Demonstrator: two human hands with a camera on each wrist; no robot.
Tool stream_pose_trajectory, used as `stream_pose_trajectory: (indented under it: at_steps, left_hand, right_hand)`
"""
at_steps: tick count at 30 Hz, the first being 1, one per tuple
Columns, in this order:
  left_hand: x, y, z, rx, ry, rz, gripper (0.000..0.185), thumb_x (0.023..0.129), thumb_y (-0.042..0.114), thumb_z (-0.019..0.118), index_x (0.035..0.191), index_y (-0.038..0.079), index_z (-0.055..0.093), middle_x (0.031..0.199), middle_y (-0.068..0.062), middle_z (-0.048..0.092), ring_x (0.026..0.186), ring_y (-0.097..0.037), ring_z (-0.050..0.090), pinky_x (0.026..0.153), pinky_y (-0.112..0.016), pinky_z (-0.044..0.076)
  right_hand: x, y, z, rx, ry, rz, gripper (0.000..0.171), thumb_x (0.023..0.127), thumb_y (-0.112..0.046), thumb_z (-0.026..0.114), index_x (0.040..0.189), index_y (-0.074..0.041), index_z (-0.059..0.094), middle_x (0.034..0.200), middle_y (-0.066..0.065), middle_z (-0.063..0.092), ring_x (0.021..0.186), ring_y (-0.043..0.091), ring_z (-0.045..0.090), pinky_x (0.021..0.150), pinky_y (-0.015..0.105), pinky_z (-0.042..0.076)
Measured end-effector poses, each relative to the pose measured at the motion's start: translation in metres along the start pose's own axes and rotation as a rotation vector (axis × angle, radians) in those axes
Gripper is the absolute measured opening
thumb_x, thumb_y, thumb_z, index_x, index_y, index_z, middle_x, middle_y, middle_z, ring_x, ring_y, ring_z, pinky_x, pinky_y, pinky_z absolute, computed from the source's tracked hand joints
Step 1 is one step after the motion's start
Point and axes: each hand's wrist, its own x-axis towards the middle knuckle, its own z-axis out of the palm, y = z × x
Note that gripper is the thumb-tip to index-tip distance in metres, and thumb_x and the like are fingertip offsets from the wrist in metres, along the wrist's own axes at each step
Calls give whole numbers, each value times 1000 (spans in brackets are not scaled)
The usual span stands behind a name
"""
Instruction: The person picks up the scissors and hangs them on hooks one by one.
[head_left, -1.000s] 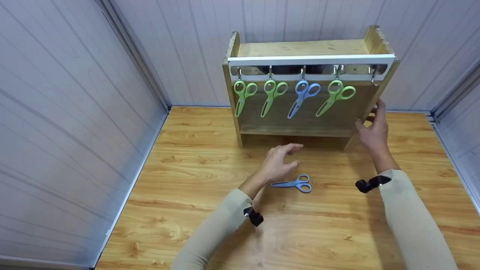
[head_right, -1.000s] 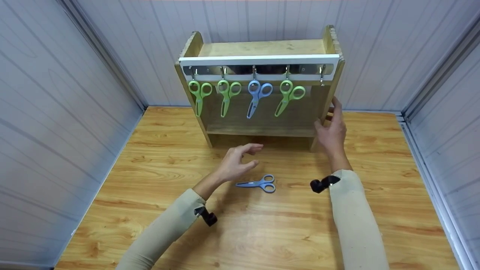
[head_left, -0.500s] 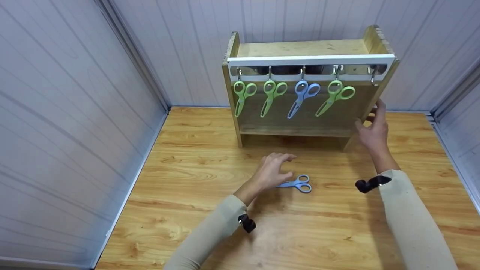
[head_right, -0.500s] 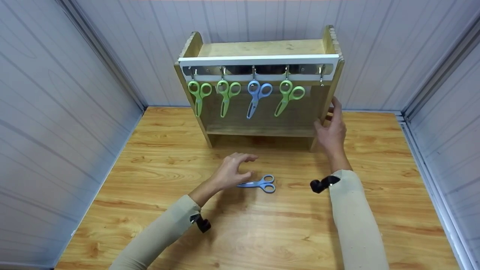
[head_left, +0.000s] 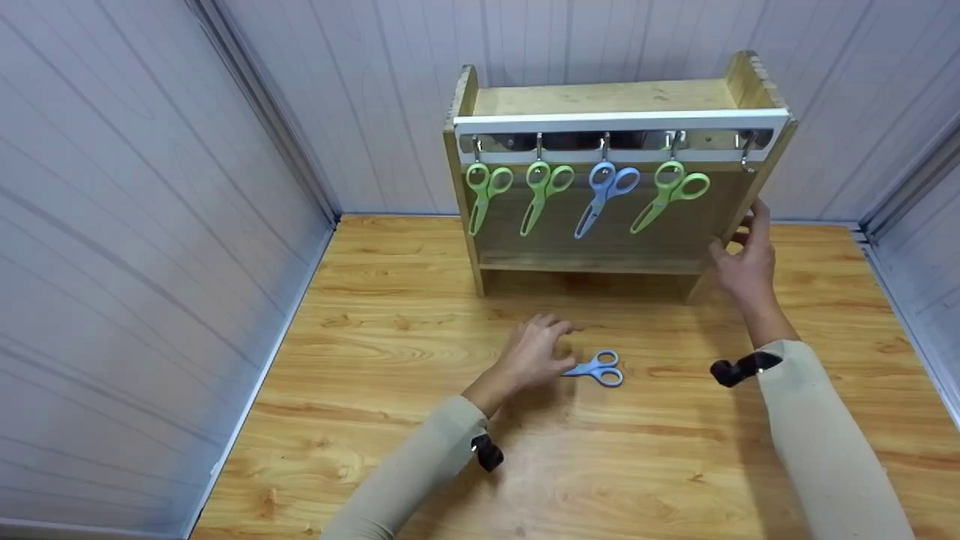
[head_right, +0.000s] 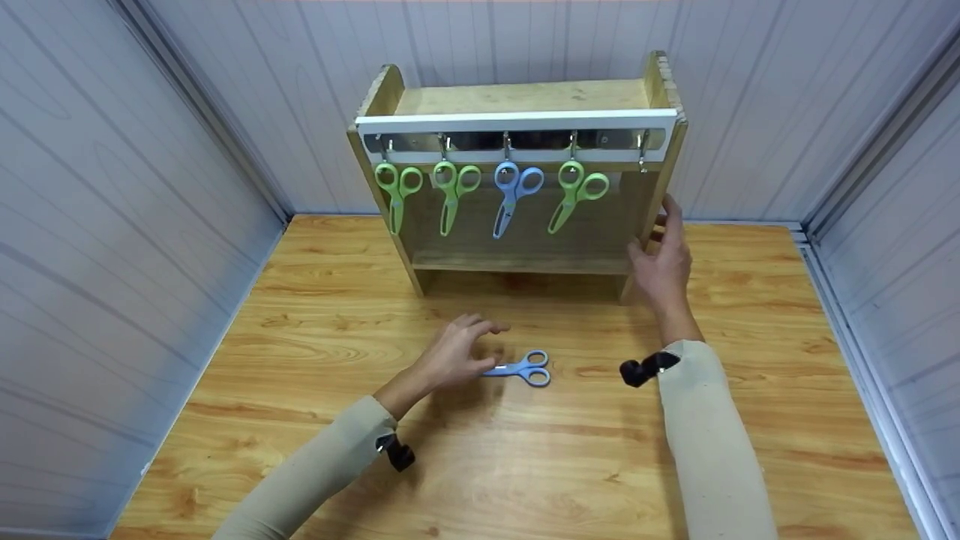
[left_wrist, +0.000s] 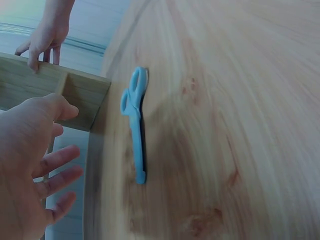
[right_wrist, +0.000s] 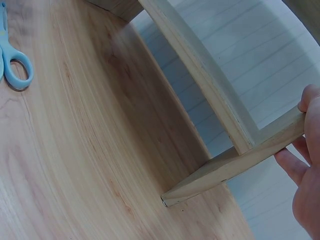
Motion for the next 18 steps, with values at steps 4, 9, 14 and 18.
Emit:
stream_pose_trajectory:
  at_steps: [4, 9, 14, 18]
  left_hand:
    - [0, 1, 3, 20, -17, -4, 48, 98, 30, 81, 145, 25, 75, 137, -5, 79, 127, -28, 75, 103, -47, 61]
    - [0, 1, 8, 45, -67, 3, 39, 102, 33, 80, 141, 27, 77, 134, -2, 79, 123, -25, 74, 107, -45, 60]
    - [0, -5, 14, 55, -77, 25, 36, 103, 34, 81, 138, 24, 79, 127, 0, 81, 117, -20, 77, 106, -41, 59]
    - [-1, -10, 17, 56, -97, 22, 35, 103, 36, 82, 136, 24, 81, 119, 2, 84, 113, -19, 77, 100, -40, 59]
  right_hand:
    - [1, 1, -1, -4, -10, 12, 84, 107, -7, 61, 178, -28, 22, 156, 17, 55, 115, 5, 56, 84, 11, 50]
    - [1, 2, -3, -10, -13, 17, 84, 107, -7, 60, 178, -29, 21, 158, 19, 55, 121, 12, 58, 84, 10, 50]
    - [1, 2, -2, -11, -21, 5, 84, 108, -9, 61, 179, -28, 20, 158, 20, 54, 123, 14, 58, 85, 9, 50]
    - [2, 1, -1, 0, -33, 4, 84, 108, -9, 60, 179, -28, 19, 159, 20, 53, 125, 18, 58, 85, 10, 50]
